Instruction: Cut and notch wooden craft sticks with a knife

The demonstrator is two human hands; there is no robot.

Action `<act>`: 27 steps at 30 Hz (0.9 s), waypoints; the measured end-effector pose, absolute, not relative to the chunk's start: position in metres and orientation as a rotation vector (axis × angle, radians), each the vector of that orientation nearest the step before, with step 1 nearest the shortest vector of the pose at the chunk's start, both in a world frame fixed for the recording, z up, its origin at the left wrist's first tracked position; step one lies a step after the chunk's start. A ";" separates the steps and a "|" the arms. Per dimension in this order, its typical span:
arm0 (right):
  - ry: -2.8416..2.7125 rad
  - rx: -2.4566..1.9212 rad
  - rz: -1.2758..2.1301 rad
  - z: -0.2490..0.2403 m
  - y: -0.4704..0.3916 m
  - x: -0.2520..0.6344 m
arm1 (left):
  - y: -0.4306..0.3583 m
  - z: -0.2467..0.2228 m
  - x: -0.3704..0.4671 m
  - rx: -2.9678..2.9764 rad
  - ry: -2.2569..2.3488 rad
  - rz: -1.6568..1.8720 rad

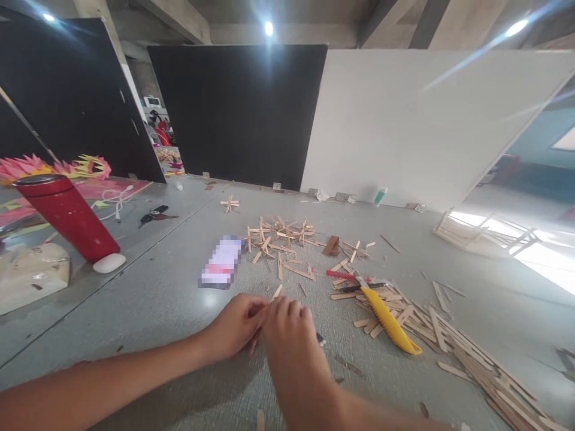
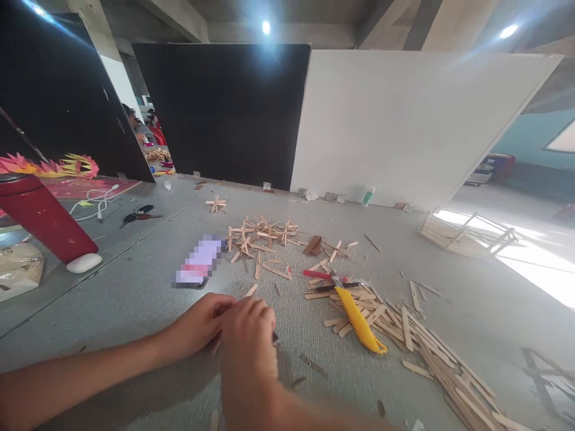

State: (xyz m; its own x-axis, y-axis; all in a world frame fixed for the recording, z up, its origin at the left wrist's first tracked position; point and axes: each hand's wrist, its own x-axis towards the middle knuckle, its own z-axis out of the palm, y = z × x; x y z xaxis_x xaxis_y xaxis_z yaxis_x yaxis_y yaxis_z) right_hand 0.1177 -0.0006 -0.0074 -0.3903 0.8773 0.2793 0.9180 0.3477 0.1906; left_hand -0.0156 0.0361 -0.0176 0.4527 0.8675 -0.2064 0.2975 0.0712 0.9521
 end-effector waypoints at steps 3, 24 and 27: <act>-2.525 -1.488 -0.422 -0.013 0.003 0.155 | 0.034 -0.024 -0.010 1.516 1.114 0.699; -2.364 -1.156 -0.236 -0.033 0.004 0.194 | 0.029 -0.031 -0.012 1.595 1.193 0.768; -2.358 -1.231 -0.469 -0.029 0.012 0.201 | 0.032 -0.032 -0.015 1.617 1.206 0.680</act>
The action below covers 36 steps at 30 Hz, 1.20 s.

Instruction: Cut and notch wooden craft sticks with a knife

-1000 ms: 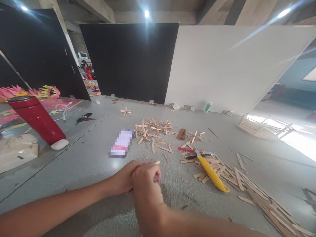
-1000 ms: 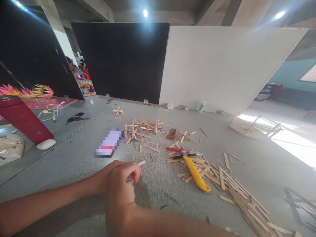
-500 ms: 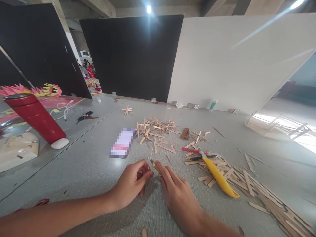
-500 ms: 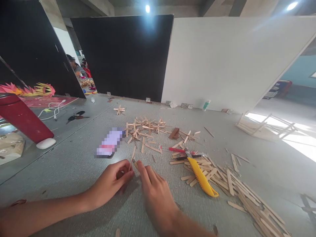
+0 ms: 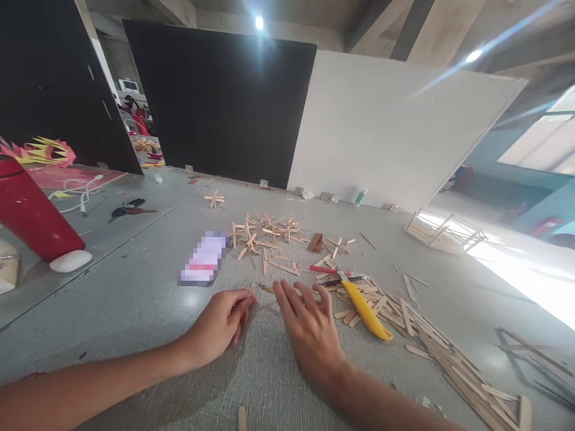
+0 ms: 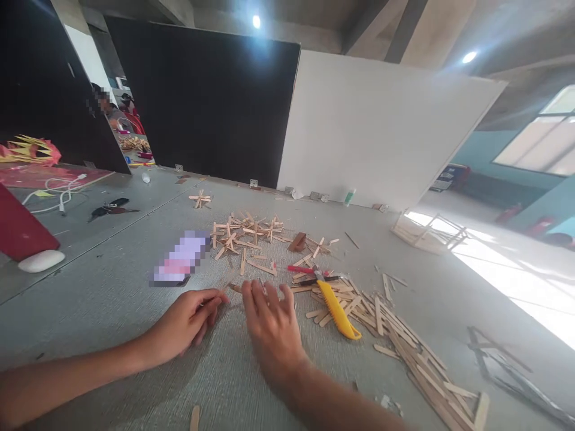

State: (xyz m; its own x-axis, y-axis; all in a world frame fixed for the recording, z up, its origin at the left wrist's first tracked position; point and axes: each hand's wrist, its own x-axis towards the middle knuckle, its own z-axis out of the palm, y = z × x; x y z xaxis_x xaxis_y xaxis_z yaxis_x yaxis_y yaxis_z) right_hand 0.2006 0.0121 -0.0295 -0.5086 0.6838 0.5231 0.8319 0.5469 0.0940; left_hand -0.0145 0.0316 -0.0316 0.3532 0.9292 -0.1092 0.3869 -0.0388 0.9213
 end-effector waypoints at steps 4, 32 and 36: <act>-2.329 -1.289 -0.474 -0.028 0.026 0.205 | 0.035 -0.027 -0.016 1.632 1.169 0.620; -2.257 -1.208 -0.064 -0.043 0.043 0.209 | 0.042 -0.027 -0.018 1.472 1.026 0.715; -2.240 -1.184 0.018 -0.042 0.044 0.210 | 0.049 -0.030 -0.021 1.419 0.975 0.825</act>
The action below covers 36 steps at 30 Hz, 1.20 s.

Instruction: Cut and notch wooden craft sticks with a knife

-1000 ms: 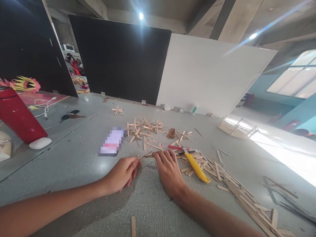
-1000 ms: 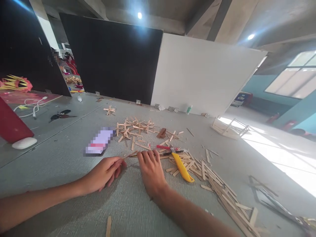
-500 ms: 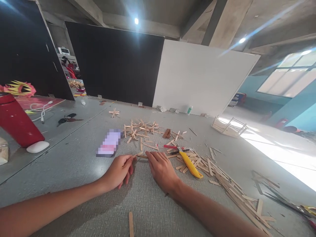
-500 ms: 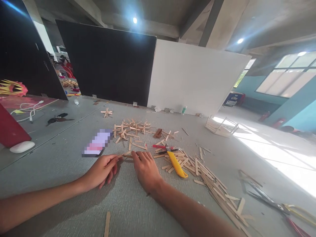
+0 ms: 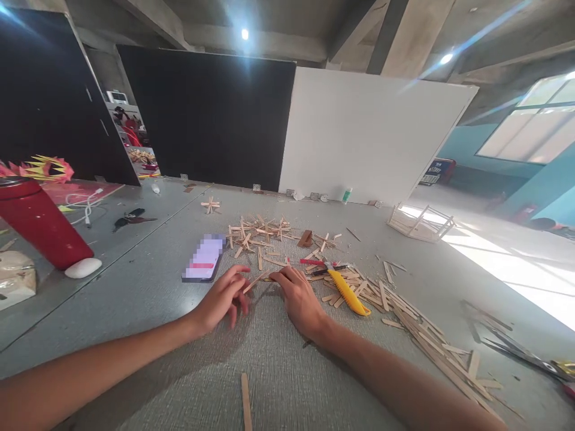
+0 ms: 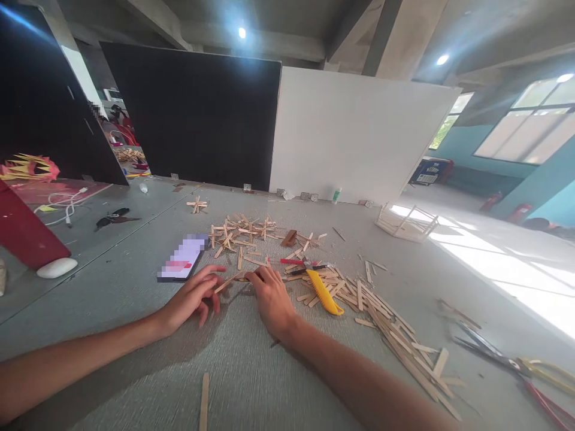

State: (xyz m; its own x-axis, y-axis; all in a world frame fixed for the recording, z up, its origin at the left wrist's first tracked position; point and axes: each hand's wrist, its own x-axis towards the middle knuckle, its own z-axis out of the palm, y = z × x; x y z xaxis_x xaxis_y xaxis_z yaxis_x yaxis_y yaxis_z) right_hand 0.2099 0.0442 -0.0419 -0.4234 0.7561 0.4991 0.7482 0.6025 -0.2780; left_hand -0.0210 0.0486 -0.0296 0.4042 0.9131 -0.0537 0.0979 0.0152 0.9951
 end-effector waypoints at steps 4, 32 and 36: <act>-2.262 -1.103 0.089 -0.037 0.044 0.208 | 0.054 -0.028 -0.024 1.461 0.830 0.877; -2.228 -1.287 0.310 -0.036 0.042 0.207 | 0.056 -0.030 -0.015 1.666 0.832 0.684; -2.250 -1.271 0.337 -0.034 0.041 0.207 | 0.056 -0.029 -0.018 1.653 0.859 0.677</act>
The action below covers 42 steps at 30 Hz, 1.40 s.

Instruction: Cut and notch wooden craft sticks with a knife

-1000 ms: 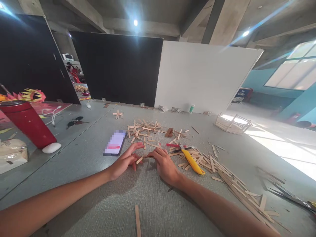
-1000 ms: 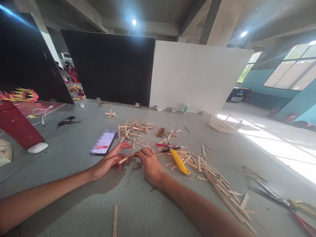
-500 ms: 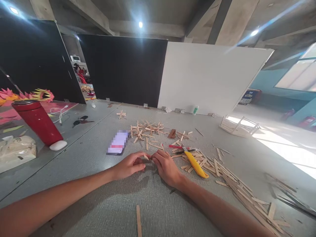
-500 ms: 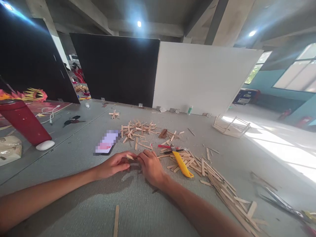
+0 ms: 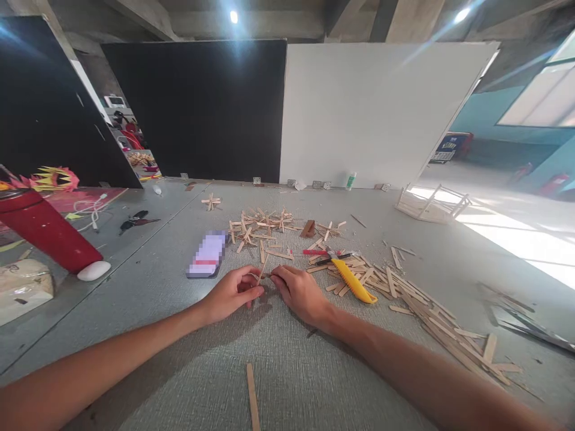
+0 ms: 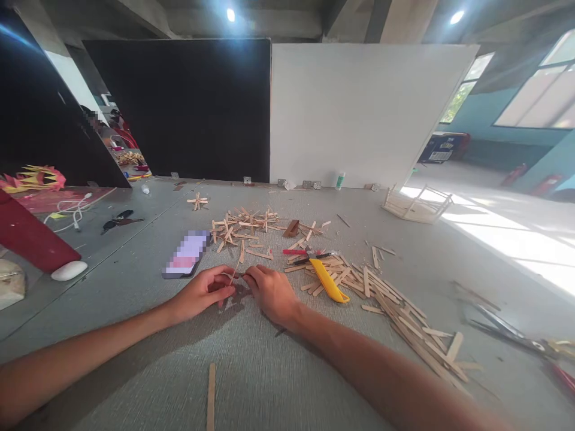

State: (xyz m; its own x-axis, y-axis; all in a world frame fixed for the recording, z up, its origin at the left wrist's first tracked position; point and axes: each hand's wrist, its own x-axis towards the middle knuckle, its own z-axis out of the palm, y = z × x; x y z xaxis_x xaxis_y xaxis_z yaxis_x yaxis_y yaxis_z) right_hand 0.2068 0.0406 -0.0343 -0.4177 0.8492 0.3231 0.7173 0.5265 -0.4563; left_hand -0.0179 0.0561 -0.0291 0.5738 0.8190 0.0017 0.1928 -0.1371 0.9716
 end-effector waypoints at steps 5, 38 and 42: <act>-2.322 -1.205 0.343 -0.032 0.039 0.205 | 0.055 -0.027 -0.016 1.654 0.837 0.681; -2.221 -1.426 0.160 -0.028 0.039 0.205 | 0.050 -0.028 -0.015 1.453 0.856 0.842; -2.235 -1.435 0.205 -0.014 0.043 0.210 | 0.051 -0.029 -0.016 1.451 0.858 0.861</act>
State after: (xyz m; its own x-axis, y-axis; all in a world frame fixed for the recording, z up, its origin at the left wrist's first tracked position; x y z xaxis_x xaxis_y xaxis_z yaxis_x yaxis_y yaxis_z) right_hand 0.2100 0.0430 -0.0144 -0.3400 0.8886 0.3077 0.8178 0.4410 -0.3699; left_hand -0.0157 0.0514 -0.0293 0.4571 0.8889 0.0293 0.0254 -0.0460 0.9986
